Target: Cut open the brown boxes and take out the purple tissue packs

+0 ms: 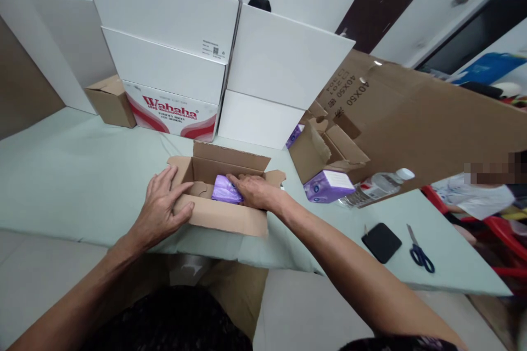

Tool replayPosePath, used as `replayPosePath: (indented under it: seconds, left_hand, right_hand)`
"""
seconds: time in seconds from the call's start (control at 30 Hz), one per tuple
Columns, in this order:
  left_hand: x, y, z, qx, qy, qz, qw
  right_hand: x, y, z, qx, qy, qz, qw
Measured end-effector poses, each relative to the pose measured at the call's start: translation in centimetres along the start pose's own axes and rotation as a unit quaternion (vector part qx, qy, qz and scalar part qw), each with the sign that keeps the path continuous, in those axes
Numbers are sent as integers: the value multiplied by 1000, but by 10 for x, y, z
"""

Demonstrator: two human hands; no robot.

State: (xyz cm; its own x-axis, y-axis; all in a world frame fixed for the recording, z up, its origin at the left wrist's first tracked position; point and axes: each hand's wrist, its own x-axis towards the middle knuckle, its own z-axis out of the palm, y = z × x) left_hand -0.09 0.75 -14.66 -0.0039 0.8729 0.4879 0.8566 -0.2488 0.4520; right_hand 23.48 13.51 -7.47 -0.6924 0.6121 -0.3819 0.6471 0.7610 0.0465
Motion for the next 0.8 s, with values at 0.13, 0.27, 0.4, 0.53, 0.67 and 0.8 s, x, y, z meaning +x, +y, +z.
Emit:
replayPosePath:
  seconds: [0.13,0.27,0.4,0.53,0.67,0.8]
  left_hand:
    - [-1,2,2,4,1,-9,1000]
    - [0,4,1,11,-1,-21,1000]
    - [2,4,-1,20,-4,-28,999]
    - [6,6,-9,12,13,-22,1000]
    - [14,17,-35,-26,85,31,996]
    - [21,34,-62,-164,28,87,982]
  right_hand:
    - [2,0,3,48,53,4,997]
    - [-6,-4,-7,133,153,14,979]
    - [-25,-3,-29,245,252,48,935]
    - [-48,7,-51,439,279,48,853]
    - [-68,8,-60,616,237,42,750]
    - [-79,-5,-57,686,179,25,705]
